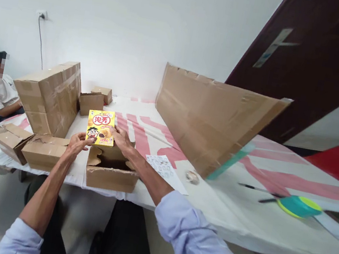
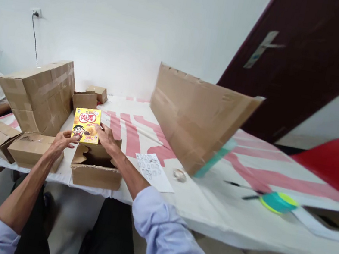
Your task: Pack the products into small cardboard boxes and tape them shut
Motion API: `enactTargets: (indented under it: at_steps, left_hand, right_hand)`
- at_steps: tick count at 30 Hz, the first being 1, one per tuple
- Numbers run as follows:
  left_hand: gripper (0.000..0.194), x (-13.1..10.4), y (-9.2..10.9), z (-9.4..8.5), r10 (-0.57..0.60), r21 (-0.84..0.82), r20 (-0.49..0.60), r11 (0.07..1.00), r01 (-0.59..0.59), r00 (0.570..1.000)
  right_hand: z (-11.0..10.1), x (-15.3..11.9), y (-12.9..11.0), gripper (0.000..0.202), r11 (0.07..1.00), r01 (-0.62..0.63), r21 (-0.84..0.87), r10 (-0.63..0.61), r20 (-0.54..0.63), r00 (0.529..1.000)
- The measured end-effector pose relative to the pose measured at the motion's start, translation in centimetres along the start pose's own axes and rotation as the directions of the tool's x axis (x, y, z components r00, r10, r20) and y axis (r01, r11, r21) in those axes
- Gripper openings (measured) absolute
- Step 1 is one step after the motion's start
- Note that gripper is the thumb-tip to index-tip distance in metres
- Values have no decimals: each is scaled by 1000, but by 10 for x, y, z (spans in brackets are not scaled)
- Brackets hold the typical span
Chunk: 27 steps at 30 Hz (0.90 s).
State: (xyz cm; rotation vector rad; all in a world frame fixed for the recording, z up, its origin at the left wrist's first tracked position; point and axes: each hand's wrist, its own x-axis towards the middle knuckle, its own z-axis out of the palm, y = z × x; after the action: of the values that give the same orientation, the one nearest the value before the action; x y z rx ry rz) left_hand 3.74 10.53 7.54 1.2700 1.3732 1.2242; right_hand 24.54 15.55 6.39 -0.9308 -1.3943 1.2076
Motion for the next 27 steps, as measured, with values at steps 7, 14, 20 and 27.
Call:
enactTargets:
  at_steps: [7, 14, 20, 27]
  left_hand:
    - [79, 3, -6, 1, -36, 14, 6, 999, 36, 999]
    - [68, 8, 3, -4, -22, 63, 66, 998, 18, 998]
    - [61, 14, 17, -12, 50, 88, 121, 994, -61, 991]
    - [77, 43, 46, -54, 205, 36, -75, 979, -203, 976]
  right_hand:
    - [-1, 1, 0, 65, 999, -18, -42, 18, -3, 1000]
    - [-2, 0, 2, 64, 991, 41, -128, -40, 13, 999]
    - [-8, -12, -2, 63, 940, 223, -258, -220, 43, 975]
    - [-72, -46, 19, 60, 548, 129, -827, -287, -41, 957]
